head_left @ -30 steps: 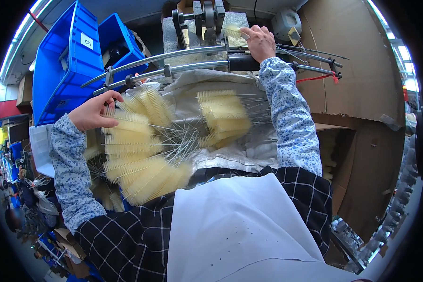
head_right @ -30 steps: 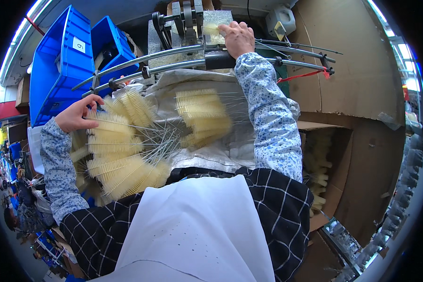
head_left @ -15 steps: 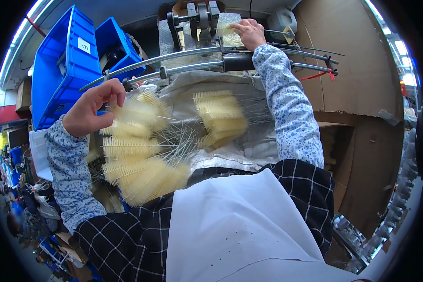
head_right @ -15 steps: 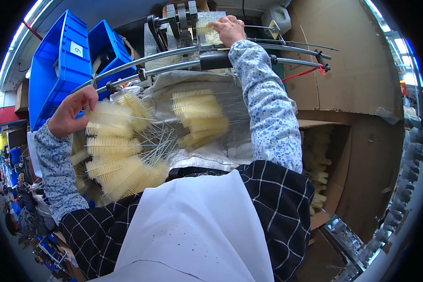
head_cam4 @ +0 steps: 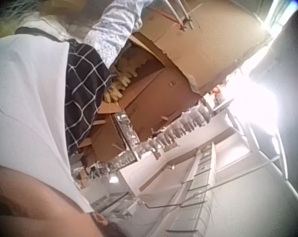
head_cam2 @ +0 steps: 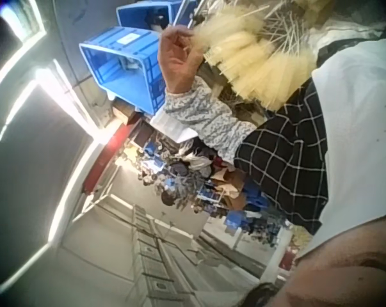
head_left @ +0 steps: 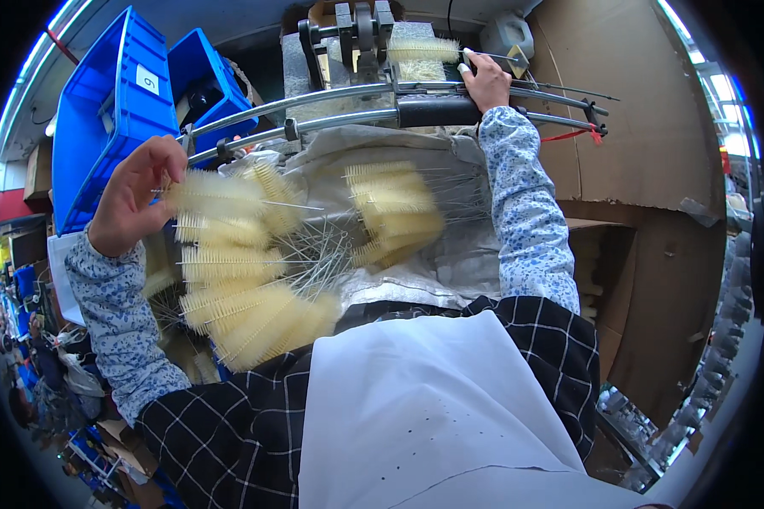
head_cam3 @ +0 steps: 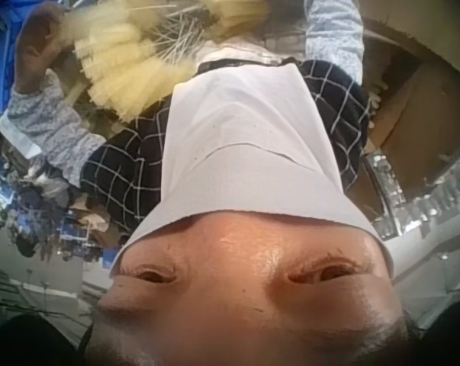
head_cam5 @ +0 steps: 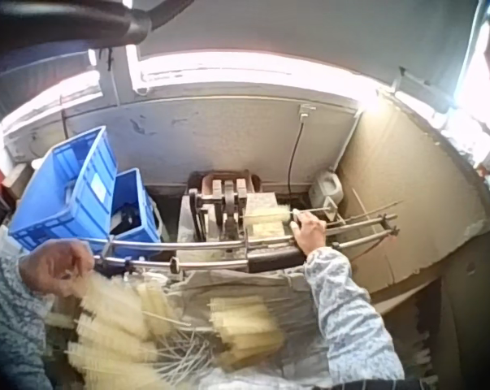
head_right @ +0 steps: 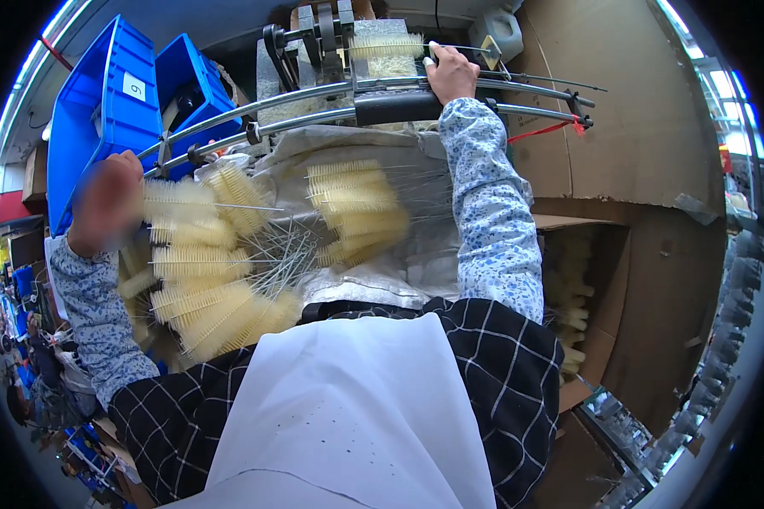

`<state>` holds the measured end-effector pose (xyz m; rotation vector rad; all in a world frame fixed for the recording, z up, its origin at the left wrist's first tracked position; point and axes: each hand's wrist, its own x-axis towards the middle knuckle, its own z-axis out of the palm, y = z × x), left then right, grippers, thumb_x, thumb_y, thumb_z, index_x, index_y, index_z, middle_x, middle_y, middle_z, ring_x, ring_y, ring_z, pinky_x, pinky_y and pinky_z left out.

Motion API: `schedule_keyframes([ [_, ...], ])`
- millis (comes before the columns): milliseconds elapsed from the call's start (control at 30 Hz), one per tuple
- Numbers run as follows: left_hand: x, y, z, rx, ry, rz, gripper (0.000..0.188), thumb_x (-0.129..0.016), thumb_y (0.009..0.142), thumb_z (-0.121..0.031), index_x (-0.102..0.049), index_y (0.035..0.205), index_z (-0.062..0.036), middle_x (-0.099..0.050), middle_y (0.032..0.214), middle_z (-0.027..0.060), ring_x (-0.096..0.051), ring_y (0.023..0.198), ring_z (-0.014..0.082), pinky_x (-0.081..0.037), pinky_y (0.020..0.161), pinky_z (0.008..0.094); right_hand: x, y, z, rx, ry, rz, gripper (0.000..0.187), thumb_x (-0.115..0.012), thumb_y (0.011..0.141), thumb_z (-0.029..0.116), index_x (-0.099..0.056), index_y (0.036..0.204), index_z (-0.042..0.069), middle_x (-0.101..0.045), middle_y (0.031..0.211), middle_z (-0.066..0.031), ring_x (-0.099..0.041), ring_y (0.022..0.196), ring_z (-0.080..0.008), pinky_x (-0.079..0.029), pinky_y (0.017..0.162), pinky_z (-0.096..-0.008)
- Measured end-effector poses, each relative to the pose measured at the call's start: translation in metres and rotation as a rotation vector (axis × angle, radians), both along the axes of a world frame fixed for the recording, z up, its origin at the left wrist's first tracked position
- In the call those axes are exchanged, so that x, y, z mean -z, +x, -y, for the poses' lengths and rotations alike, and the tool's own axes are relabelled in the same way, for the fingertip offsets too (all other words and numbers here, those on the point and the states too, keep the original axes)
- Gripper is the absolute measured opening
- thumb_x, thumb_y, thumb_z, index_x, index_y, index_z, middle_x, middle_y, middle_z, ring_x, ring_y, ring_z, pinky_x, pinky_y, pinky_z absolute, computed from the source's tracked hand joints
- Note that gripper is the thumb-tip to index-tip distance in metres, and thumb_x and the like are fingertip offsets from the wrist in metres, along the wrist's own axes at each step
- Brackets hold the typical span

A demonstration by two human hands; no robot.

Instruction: The person repeatedly picks up yellow bristle brushes from a pile and rubs them against a stationary grinding wheel. They handle the brushes one at a time, rotating them to treat different sides, and then place them back into the pile. The task involves continuous repetitive motion of the hands and brushes against the machine.

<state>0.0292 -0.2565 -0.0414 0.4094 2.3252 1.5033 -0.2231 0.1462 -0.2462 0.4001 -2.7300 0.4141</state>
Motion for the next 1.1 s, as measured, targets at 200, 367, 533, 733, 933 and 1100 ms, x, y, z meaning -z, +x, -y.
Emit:
schedule_keyframes([
  [200,-0.008,0.001,0.001,-0.009,0.000,-0.011,0.029,-0.056,0.063,-0.012,-0.043,0.089,-0.0079,-0.040,0.087,0.0014,-0.039,0.082,0.0116,-0.031,0.076,0.0240,-0.006,0.014,0.033,-0.025,-0.011,0.033,0.032,-0.055,0.075,0.019,-0.058,0.107,0.013,-0.058,0.105,-0.0048,-0.055,0.096,-0.0223,-0.038,0.081,-0.0402],
  [367,-0.009,0.007,0.004,-0.049,0.022,-0.011,0.030,-0.058,0.064,-0.015,-0.043,0.089,-0.0087,-0.040,0.087,0.0006,-0.040,0.082,0.0110,-0.031,0.075,0.0238,-0.007,0.026,0.066,-0.029,-0.021,0.029,0.031,-0.054,0.074,0.015,-0.059,0.105,0.010,-0.058,0.102,-0.0046,-0.056,0.094,-0.0216,-0.037,0.080,-0.0402],
  [533,-0.008,0.004,0.002,-0.036,0.038,-0.011,0.029,-0.058,0.065,-0.015,-0.043,0.090,-0.0089,-0.039,0.086,0.0005,-0.039,0.082,0.0109,-0.032,0.075,0.0243,-0.020,0.045,0.115,-0.008,0.050,0.192,0.029,-0.054,0.076,0.017,-0.058,0.104,0.012,-0.058,0.102,-0.0037,-0.056,0.095,-0.0215,-0.038,0.080,-0.0437],
  [733,-0.007,-0.005,-0.010,0.011,0.033,-0.003,0.029,-0.056,0.065,-0.013,-0.043,0.091,-0.0082,-0.039,0.086,0.0010,-0.040,0.081,0.0109,-0.033,0.075,0.0249,-0.018,0.051,0.140,-0.011,0.043,0.175,0.031,-0.053,0.078,0.017,-0.055,0.108,0.011,-0.057,0.102,-0.0034,-0.055,0.095,-0.0224,-0.034,0.082,-0.0435],
  [933,-0.006,-0.008,-0.013,0.013,0.039,0.002,0.030,-0.055,0.065,-0.012,-0.043,0.092,-0.0077,-0.039,0.087,0.0014,-0.040,0.081,0.0109,-0.034,0.075,0.0248,-0.023,0.048,0.124,-0.013,0.054,0.179,0.028,-0.054,0.076,0.016,-0.058,0.103,0.013,-0.058,0.100,-0.0044,-0.056,0.094,-0.0224,-0.036,0.079,-0.0415],
  [1100,-0.005,-0.002,-0.006,-0.060,0.021,-0.002,0.033,-0.055,0.067,-0.013,-0.042,0.096,-0.0071,-0.039,0.089,0.0014,-0.040,0.082,0.0101,-0.034,0.075,0.0241,-0.014,0.030,0.074,-0.008,0.029,0.075,0.022,-0.051,0.076,0.012,-0.060,0.096,0.012,-0.060,0.097,-0.0032,-0.058,0.089,-0.0208,-0.037,0.078,-0.0417],
])
